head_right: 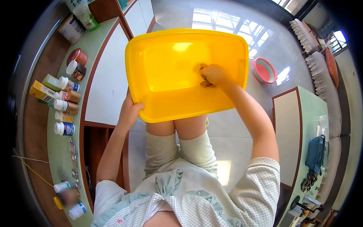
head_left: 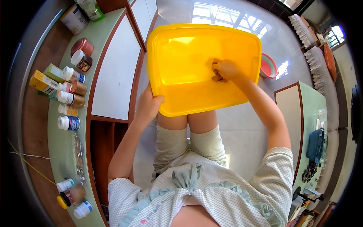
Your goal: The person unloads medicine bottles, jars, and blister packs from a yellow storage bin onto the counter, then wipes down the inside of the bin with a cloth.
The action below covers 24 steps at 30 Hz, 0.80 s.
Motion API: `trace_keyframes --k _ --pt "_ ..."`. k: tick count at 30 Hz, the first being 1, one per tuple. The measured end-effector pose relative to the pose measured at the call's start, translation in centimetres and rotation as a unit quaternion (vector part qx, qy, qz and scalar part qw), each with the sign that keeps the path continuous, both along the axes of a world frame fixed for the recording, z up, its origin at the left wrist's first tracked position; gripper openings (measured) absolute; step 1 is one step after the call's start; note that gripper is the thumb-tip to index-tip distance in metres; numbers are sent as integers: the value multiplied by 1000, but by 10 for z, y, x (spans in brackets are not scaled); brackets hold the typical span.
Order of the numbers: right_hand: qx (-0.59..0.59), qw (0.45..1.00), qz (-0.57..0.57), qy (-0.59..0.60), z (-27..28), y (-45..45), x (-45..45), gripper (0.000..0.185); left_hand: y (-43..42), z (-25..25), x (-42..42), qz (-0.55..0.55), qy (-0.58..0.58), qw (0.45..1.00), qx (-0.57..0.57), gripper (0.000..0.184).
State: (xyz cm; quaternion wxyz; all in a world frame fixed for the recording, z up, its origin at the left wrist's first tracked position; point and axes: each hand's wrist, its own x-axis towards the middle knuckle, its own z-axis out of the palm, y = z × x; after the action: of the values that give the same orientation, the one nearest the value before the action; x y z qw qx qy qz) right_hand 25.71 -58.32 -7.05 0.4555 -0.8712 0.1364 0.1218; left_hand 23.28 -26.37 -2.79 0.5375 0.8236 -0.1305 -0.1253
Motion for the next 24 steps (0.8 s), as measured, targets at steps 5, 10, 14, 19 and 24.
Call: trace_keyframes --k 5,10,14,19,24 --pt "-228 874 322 -284 -39 34 25 11 2 5 2 -4 39 999 14 54" --pt "-235 815 426 -316 -42 88 38 22 1 5 -1 7 21 1000 17 53" --pt "-179 838 407 -317 -59 90 28 26 3 2 3 -3 37 999 23 52" --pt "-269 848 413 -195 -36 42 10 21 9 -10 13 -13 45 999 8 54" --pt "-292 903 309 -62 -57 -36 -7 16 1 8 6 -1 46 999 5 52"
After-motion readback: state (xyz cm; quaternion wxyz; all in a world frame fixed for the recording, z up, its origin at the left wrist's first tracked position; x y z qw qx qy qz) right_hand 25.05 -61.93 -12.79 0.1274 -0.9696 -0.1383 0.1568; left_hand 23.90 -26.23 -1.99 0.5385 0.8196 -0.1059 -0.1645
